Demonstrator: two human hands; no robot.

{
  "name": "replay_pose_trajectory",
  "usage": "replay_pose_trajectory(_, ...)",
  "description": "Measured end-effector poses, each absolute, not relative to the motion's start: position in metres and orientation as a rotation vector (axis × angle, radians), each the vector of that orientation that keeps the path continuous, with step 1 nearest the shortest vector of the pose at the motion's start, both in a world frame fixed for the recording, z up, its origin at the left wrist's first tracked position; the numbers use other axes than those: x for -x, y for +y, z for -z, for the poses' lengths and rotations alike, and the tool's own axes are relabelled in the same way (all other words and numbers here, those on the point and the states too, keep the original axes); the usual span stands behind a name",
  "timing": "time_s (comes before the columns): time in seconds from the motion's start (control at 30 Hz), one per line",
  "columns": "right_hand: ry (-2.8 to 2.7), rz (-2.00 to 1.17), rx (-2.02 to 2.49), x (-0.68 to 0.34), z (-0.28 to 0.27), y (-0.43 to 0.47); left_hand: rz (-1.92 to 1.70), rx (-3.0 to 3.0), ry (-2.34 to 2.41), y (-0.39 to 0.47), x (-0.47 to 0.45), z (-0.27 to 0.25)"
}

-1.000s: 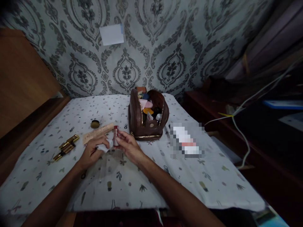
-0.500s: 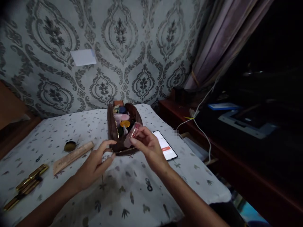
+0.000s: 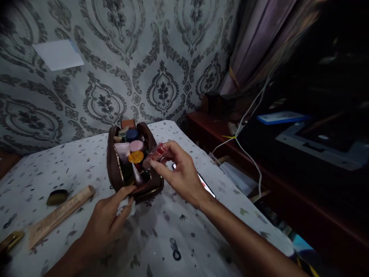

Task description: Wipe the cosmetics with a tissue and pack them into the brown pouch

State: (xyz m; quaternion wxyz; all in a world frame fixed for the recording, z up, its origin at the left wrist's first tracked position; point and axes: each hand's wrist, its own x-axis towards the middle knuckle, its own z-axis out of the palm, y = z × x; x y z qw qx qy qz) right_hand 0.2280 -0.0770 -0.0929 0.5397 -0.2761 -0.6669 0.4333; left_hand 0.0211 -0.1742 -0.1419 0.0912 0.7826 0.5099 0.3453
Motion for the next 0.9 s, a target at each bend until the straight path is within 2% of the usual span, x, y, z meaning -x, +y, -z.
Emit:
replay_pose_trajectory(0.5, -1.845, -0.862, 0.67, -0.237, 0.084, -0.067, -1.015, -2.534, 1.485, -0.174, -0.022, 0.145)
replay_pose_trajectory(0.9, -2.434, -0.398, 0.711, -0.243, 0.056, -0.067, -0.994, -2.577, 1.481, -0.177, -0.021, 0.147)
